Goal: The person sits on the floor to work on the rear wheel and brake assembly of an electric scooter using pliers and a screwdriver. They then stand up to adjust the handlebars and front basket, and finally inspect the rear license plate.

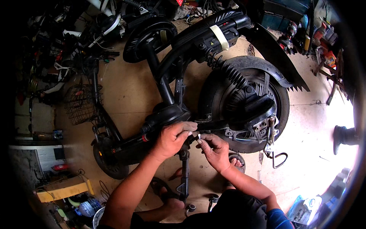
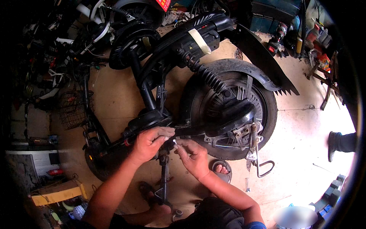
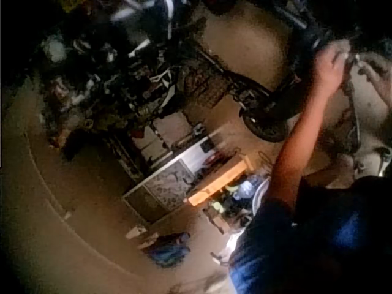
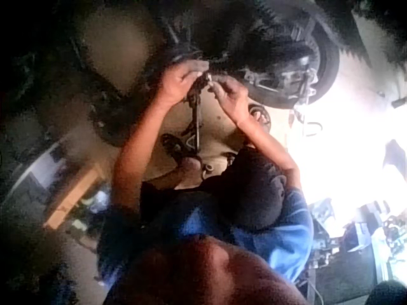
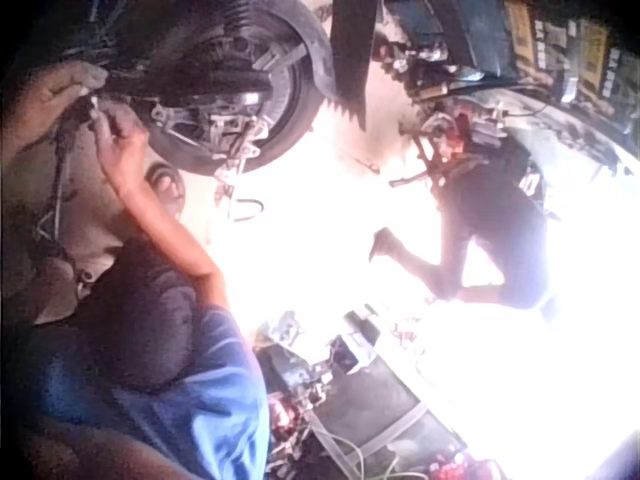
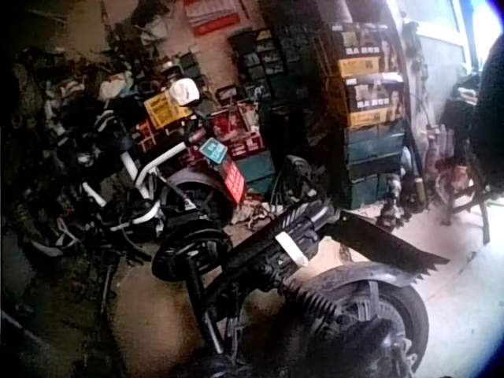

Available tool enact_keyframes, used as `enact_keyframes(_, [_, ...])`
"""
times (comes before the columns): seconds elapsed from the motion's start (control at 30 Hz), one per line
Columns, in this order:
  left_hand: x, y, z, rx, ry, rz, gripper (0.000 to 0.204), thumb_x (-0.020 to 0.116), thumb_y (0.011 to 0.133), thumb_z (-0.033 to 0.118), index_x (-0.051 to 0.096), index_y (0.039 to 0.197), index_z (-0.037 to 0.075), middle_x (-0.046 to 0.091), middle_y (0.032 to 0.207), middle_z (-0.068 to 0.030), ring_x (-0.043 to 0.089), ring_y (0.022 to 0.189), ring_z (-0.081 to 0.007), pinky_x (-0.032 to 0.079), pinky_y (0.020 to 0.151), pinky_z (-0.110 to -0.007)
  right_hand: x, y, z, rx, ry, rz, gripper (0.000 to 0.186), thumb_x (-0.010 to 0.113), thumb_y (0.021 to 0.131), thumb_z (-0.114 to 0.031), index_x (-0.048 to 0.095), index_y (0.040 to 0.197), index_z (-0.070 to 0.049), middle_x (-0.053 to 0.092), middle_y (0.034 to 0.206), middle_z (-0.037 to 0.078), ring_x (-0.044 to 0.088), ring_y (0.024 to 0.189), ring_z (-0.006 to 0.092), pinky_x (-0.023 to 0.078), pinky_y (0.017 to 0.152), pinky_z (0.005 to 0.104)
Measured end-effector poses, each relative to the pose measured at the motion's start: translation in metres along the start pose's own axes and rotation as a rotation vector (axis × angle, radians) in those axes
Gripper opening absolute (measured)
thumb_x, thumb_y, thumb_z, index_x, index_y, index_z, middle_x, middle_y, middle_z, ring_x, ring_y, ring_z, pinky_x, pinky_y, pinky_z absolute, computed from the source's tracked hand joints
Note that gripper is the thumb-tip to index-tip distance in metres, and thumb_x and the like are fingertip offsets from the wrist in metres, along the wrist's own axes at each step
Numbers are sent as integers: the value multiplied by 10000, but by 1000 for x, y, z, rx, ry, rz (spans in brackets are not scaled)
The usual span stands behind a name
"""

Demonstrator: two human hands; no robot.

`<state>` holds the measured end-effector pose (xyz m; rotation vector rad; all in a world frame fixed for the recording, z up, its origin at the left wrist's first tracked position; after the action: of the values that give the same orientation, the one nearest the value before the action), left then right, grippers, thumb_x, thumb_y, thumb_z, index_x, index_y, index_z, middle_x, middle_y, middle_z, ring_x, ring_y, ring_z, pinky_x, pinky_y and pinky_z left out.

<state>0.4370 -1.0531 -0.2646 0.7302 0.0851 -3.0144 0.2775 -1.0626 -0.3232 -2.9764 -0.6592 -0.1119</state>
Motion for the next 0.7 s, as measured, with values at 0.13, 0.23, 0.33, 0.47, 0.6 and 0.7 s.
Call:
enact_keyframes(0.13, [7, -4, 2, 46, 83, 16, 202, 660, 882, -93, 721, 1065, -30, 751, 1165, -171, 731, 1089, -284, 564, 966, -369, 3, -3, 1, -33, 33, -46, 100, 723, 980, -85, 734, 1015, 8, 739, 875, 68, 667, 707, 95, 538, 609, 245])
enact_keyframes(0.23, [8, -7, 3, 67, 105, 35, 214, 659, 876, -103, 731, 1065, -35, 751, 1167, -181, 734, 1090, -280, 566, 973, -368, 7, -3, -6, -64, 3, -91, 127, 725, 986, -115, 735, 1005, 10, 734, 873, 67, 661, 726, 98, 541, 624, 250])
enact_keyframes(0.33, [7, -8, 4, 60, 118, 53, 214, 666, 872, -85, 739, 1062, -23, 753, 1159, -168, 735, 1076, -299, 571, 959, -371, 11, -5, 7, 90, 76, -103, 134, 723, 986, -122, 739, 991, 11, 738, 868, 74, 680, 754, 109, 544, 649, 260])
enact_keyframes(0.47, [6, -11, 6, 65, 132, 73, 202, 670, 873, -73, 742, 1053, -19, 754, 1155, -157, 736, 1069, -305, 576, 951, -373, 15, -6, 15, 228, 190, -84, 154, 722, 987, -140, 743, 970, 12, 747, 850, 63, 693, 780, 105, 540, 671, 258])
enact_keyframes(0.6, [8, -11, 8, 55, 107, 62, 199, 670, 878, -65, 745, 1056, -15, 755, 1159, -153, 736, 1069, -302, 578, 948, -372, 18, -7, 23, 278, 267, -113, 180, 695, 1015, -179, 741, 1017, -5, 745, 868, 38, 687, 787, 89, 531, 653, 238])
enact_keyframes(0.7, [12, -10, 9, 54, 112, 44, 211, 663, 881, -69, 744, 1068, -15, 751, 1171, -155, 734, 1077, -302, 578, 951, -372, 21, -7, 30, 313, 303, -126, 192, 679, 1028, -196, 739, 1030, -14, 740, 876, 29, 690, 789, 92, 532, 649, 239])
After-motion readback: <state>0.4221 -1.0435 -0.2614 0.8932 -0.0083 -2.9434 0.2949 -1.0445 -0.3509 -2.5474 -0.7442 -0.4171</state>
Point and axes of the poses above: each hand's wrist, its own y-axis towards the middle knuckle, its own x-axis out of the palm, z = x × y, the point moved 10 cm from there along y, towards the middle knuckle
